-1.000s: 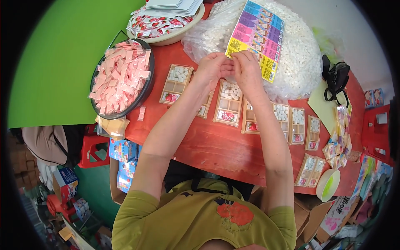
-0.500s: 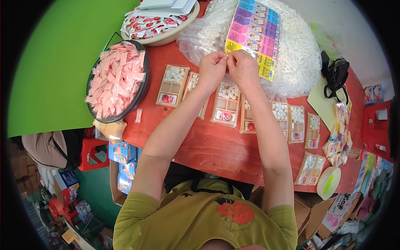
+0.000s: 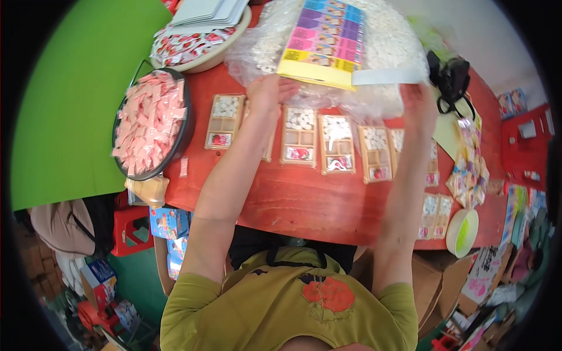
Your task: Applying decorative labels to small plastic containers filled with snacks.
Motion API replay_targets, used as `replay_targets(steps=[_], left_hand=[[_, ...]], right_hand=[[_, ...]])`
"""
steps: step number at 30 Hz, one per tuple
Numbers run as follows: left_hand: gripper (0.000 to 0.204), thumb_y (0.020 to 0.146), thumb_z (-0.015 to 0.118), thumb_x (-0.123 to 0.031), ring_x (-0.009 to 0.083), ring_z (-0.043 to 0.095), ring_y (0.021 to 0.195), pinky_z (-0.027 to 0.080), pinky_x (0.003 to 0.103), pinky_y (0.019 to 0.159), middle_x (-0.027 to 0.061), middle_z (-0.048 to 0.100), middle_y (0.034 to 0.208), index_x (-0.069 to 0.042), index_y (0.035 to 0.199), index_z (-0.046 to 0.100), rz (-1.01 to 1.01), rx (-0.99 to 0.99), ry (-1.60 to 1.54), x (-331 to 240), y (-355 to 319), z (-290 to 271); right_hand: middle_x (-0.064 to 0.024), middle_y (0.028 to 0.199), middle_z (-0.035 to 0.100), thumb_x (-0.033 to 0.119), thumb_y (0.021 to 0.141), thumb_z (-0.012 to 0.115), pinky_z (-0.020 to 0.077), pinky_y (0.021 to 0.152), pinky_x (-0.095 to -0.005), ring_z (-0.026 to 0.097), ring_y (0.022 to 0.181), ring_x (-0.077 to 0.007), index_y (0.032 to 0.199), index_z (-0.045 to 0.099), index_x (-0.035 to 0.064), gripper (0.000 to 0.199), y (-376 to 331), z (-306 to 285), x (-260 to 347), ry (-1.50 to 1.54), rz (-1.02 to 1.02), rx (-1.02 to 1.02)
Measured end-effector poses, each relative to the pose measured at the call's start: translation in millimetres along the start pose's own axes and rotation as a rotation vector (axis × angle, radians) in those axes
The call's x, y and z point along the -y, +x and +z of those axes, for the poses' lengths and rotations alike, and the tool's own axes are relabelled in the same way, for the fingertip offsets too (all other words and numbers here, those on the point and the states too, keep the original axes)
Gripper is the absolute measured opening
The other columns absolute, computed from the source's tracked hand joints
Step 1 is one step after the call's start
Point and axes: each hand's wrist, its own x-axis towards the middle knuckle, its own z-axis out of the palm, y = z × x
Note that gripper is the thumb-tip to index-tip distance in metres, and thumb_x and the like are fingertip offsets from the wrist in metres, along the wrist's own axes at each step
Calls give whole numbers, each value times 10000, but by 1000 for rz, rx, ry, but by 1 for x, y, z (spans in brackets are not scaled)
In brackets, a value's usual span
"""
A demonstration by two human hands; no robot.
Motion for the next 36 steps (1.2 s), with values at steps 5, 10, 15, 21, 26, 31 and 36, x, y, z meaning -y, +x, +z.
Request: replay_targets(steps=[5,10,15,21,26,31,36], left_hand=[[213,912,528,-67,297,696,766,600,392,667,170,685,881,89,1047,583,113,72,-46,10,8,-9],[241,912,572,-78,219,588,662,478,330,572,108,582,863,-4,1132,509,275,-245,143,28,-62,32],[164,829,619,-35,320,575,954,459,410,841,153,601,997,-21,992,600,1039,643,735,131,-227,124],[538,876,639,-384,425,314,1388,208,604,1123,236,472,1387,24,1220,577,1166,1148,1116,240,-300,190],[748,883,561,-541,396,246,1436,158,596,1151,248,356,1494,45,1343,494,1110,1109,1418,260,-298,199],[790,893,517,-574,387,256,1435,182,583,1148,251,333,1515,43,1385,466,1160,1168,1533,250,-294,189],[771,890,533,-562,374,280,1430,209,572,1143,243,368,1496,42,1366,485,1148,1231,1604,208,-297,129]], right_hand=[[-138,1069,692,52,935,567,549,941,-414,657,1016,-261,1087,634,-26,184,-62,-105,138,193,-165,55],[-185,1177,641,40,936,566,495,1026,-432,615,1127,-275,1144,591,-78,240,-183,-134,221,115,-445,-163],[-199,1237,602,47,950,554,481,1046,-438,587,1164,-293,1215,521,-104,307,-267,-180,252,86,-599,-222],[-185,1229,607,77,962,560,490,1026,-435,587,1163,-276,1225,525,-93,315,-318,-202,246,58,-637,-401],[-159,1224,615,100,968,563,502,996,-429,598,1137,-259,1227,543,-63,306,-348,-244,242,121,-601,-415],[-169,1246,599,108,977,543,495,1011,-443,581,1167,-273,1245,526,-68,321,-358,-233,239,125,-639,-399],[-188,1183,623,100,977,527,506,995,-440,601,1142,-280,1186,576,-68,273,-353,-194,218,-97,-600,-318]])
